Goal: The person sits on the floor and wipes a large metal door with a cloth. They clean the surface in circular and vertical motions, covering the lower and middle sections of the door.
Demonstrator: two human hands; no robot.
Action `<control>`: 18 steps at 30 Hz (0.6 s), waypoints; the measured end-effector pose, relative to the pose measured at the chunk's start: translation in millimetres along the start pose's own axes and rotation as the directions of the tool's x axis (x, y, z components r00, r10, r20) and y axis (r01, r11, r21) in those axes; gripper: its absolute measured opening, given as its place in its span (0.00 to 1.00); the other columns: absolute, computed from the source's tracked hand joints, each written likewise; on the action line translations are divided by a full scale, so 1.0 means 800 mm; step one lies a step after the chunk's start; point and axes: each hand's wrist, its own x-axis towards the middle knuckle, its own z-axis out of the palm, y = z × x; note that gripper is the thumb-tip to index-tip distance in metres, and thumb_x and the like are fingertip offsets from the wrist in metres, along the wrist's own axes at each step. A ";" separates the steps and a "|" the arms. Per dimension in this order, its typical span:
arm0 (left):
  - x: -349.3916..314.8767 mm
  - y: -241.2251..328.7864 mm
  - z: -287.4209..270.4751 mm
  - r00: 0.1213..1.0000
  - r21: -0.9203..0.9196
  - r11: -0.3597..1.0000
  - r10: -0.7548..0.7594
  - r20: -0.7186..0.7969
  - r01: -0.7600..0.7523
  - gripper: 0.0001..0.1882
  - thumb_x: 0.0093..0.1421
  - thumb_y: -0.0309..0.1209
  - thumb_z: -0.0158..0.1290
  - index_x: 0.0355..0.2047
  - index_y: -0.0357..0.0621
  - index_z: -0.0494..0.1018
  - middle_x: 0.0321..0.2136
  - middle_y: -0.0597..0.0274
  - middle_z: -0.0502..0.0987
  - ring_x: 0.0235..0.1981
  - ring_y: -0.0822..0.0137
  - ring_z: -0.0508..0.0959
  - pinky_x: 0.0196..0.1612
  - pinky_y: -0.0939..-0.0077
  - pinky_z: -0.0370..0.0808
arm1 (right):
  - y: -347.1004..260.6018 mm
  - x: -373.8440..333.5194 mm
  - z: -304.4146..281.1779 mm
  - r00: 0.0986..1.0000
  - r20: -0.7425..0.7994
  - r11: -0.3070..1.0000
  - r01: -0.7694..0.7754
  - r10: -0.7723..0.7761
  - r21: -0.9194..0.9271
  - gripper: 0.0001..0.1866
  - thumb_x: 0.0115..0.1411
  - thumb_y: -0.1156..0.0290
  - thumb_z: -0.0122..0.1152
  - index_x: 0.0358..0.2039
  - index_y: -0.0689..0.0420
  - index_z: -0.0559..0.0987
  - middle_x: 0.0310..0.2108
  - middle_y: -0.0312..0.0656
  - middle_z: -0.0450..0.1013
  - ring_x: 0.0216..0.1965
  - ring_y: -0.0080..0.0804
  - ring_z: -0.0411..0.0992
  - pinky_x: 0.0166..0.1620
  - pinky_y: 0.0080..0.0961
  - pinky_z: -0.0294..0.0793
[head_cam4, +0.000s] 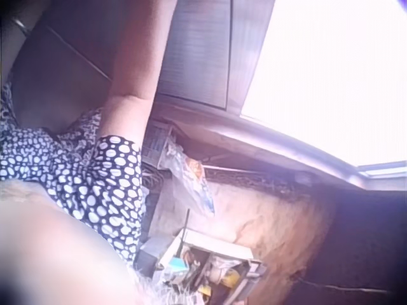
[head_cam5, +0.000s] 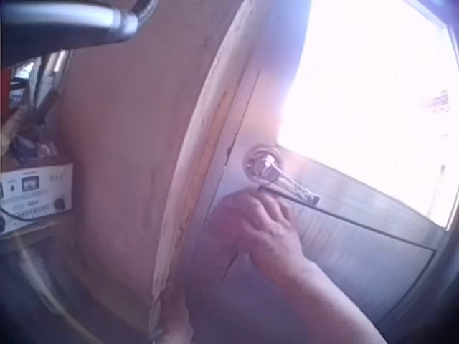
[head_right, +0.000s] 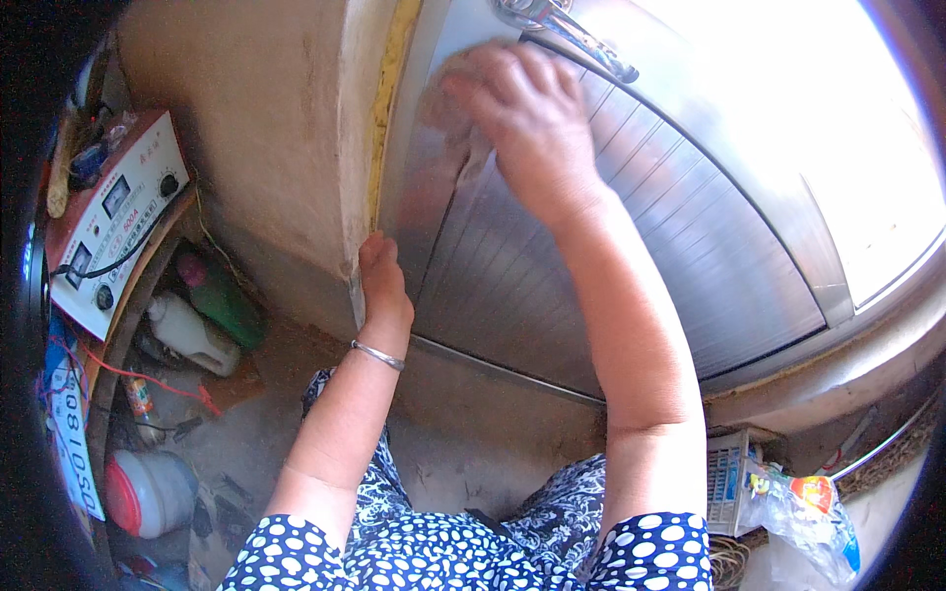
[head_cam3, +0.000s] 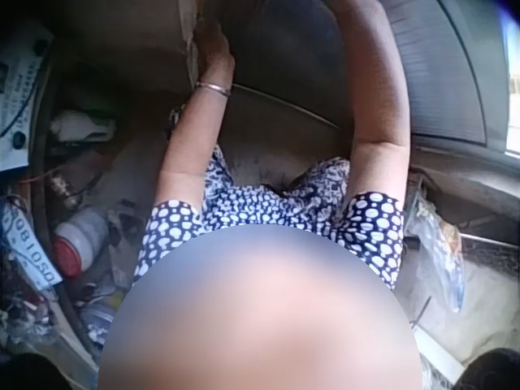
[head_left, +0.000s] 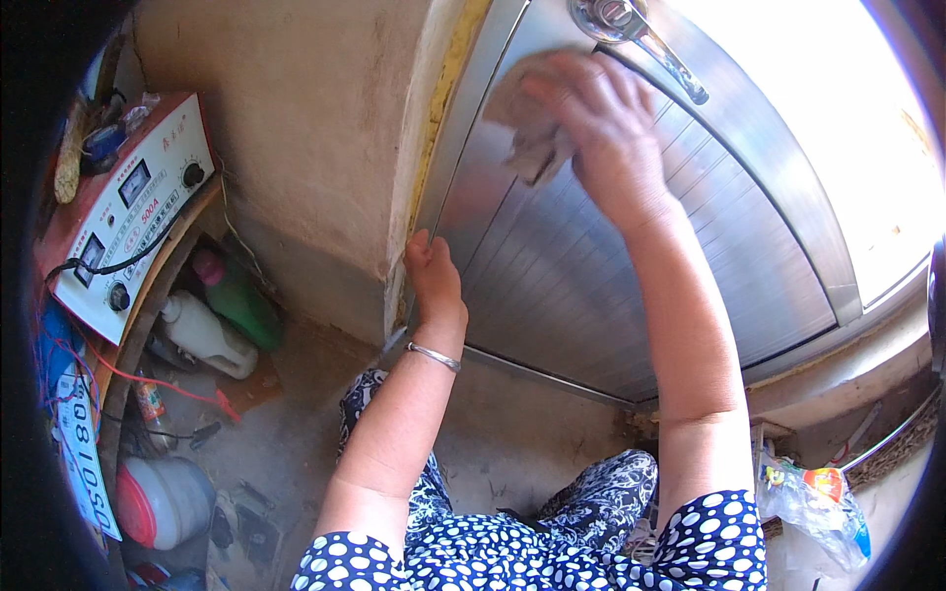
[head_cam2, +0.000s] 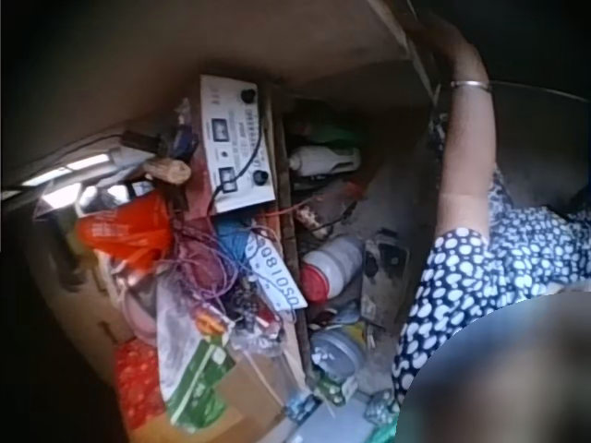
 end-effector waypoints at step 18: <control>0.010 0.006 -0.004 1.000 -0.023 1.000 -0.007 -0.029 0.006 0.18 0.62 0.31 0.44 0.51 0.37 0.61 0.51 0.53 0.62 0.52 0.64 0.63 0.56 0.70 0.59 | -0.124 -0.117 0.086 0.937 0.278 0.944 0.122 -0.211 0.306 0.15 0.44 0.68 0.54 0.35 0.55 0.77 0.42 0.40 0.70 0.51 0.39 0.64 0.55 0.34 0.62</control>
